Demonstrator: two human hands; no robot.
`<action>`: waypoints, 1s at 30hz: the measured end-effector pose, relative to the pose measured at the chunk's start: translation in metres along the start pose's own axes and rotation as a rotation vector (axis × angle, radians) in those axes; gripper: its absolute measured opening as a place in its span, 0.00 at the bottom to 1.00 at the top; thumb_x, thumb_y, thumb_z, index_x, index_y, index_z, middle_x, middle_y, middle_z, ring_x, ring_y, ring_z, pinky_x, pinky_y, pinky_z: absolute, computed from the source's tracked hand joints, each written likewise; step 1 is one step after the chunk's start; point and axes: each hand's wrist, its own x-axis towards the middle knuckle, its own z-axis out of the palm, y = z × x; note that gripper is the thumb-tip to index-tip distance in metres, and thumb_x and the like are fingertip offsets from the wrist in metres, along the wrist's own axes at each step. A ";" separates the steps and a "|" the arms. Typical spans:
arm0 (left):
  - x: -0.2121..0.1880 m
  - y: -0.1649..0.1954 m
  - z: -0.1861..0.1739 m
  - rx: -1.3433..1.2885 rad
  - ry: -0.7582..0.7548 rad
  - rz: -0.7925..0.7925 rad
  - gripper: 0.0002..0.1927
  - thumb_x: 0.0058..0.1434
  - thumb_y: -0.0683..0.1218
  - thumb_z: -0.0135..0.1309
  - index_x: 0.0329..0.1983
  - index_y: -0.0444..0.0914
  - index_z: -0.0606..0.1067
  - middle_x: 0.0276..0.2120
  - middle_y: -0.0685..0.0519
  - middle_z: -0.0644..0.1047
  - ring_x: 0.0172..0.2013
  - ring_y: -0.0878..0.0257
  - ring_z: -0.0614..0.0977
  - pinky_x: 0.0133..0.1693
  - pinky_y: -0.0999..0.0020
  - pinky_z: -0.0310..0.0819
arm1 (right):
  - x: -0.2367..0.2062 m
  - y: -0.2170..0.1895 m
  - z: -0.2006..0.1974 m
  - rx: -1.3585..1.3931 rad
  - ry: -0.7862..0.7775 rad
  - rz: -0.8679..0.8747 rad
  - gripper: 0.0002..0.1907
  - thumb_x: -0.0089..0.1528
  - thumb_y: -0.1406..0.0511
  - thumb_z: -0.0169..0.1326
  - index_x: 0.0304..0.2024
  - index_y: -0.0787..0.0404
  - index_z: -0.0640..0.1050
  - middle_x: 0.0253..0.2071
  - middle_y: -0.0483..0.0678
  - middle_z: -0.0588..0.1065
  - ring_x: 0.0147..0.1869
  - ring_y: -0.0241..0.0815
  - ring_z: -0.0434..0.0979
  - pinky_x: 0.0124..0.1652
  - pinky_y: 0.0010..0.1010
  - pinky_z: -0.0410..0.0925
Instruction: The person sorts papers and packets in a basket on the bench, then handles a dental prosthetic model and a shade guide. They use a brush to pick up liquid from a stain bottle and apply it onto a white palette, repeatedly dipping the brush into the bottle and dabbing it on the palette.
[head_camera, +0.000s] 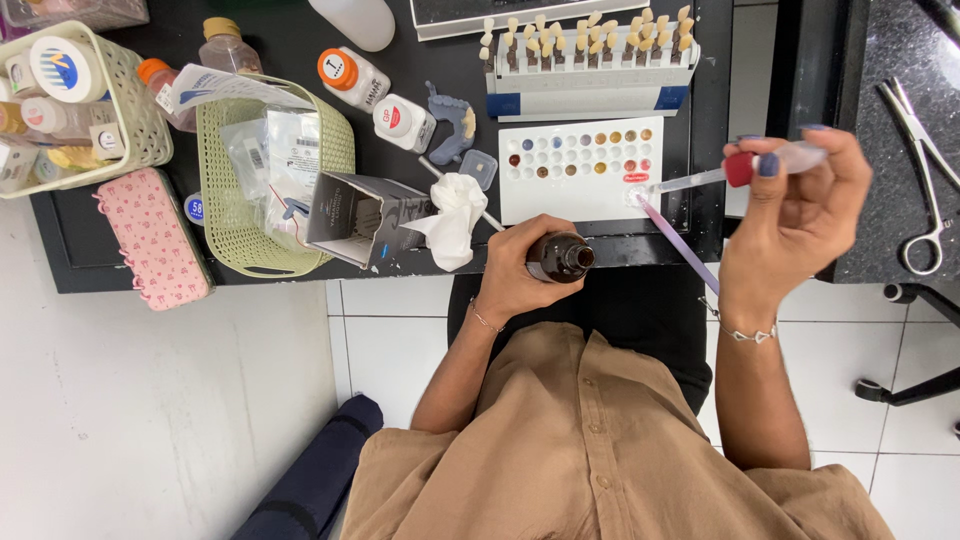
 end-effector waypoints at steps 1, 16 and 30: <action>0.000 0.000 0.000 0.001 0.000 0.000 0.18 0.48 0.41 0.68 0.41 0.39 0.77 0.34 0.54 0.81 0.35 0.65 0.86 0.38 0.73 0.79 | 0.000 -0.002 -0.002 0.036 0.016 0.012 0.11 0.85 0.70 0.53 0.65 0.64 0.65 0.49 0.60 0.80 0.51 0.46 0.82 0.55 0.35 0.79; -0.001 0.001 0.000 -0.022 -0.016 -0.029 0.18 0.48 0.41 0.68 0.41 0.38 0.77 0.34 0.54 0.81 0.35 0.66 0.86 0.38 0.74 0.80 | -0.018 -0.058 0.016 0.211 -0.090 -0.068 0.15 0.77 0.65 0.54 0.61 0.60 0.64 0.43 0.59 0.77 0.46 0.46 0.84 0.47 0.38 0.79; -0.002 0.003 -0.003 -0.012 -0.007 -0.007 0.22 0.45 0.41 0.70 0.44 0.37 0.77 0.36 0.52 0.81 0.37 0.62 0.86 0.42 0.72 0.79 | -0.022 -0.078 0.022 -0.265 -0.490 -0.051 0.23 0.60 0.72 0.59 0.55 0.69 0.68 0.57 0.56 0.74 0.58 0.52 0.76 0.55 0.39 0.69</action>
